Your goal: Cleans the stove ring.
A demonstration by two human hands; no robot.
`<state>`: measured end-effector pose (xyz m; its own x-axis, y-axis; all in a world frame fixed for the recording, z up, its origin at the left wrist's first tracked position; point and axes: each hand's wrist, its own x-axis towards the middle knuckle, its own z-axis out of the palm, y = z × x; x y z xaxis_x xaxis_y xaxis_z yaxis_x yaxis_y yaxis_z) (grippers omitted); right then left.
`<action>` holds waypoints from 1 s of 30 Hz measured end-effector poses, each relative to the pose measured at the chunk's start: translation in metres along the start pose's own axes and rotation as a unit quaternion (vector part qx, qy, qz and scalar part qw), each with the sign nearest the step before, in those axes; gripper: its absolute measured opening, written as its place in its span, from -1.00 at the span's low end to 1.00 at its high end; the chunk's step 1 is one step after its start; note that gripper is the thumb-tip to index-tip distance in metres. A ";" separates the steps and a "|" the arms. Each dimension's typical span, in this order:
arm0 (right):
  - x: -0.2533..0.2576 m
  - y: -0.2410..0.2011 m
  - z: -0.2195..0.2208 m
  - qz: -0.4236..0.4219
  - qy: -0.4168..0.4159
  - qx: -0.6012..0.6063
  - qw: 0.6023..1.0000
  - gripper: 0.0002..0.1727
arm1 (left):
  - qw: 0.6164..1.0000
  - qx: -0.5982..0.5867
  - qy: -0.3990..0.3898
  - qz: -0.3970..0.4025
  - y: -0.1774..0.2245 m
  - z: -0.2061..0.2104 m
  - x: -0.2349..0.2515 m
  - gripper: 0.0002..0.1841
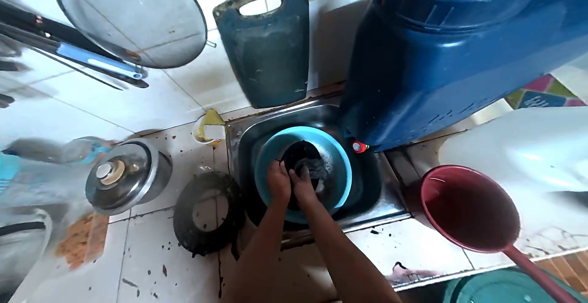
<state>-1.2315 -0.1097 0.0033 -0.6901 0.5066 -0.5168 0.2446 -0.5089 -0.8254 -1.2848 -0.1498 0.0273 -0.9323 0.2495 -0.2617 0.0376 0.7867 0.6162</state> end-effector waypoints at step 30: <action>0.020 0.000 0.001 0.120 0.070 0.200 0.970 -0.51 | 0.999 0.054 -0.006 0.000 -0.030 -0.001 -0.021 -0.57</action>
<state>-1.2457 -0.1002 -0.0073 -0.5408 0.4156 -0.7313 0.0826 -0.8389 -0.5379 -1.2668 -0.1788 0.0148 -0.9280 0.2559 -0.2709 0.0770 0.8430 0.5324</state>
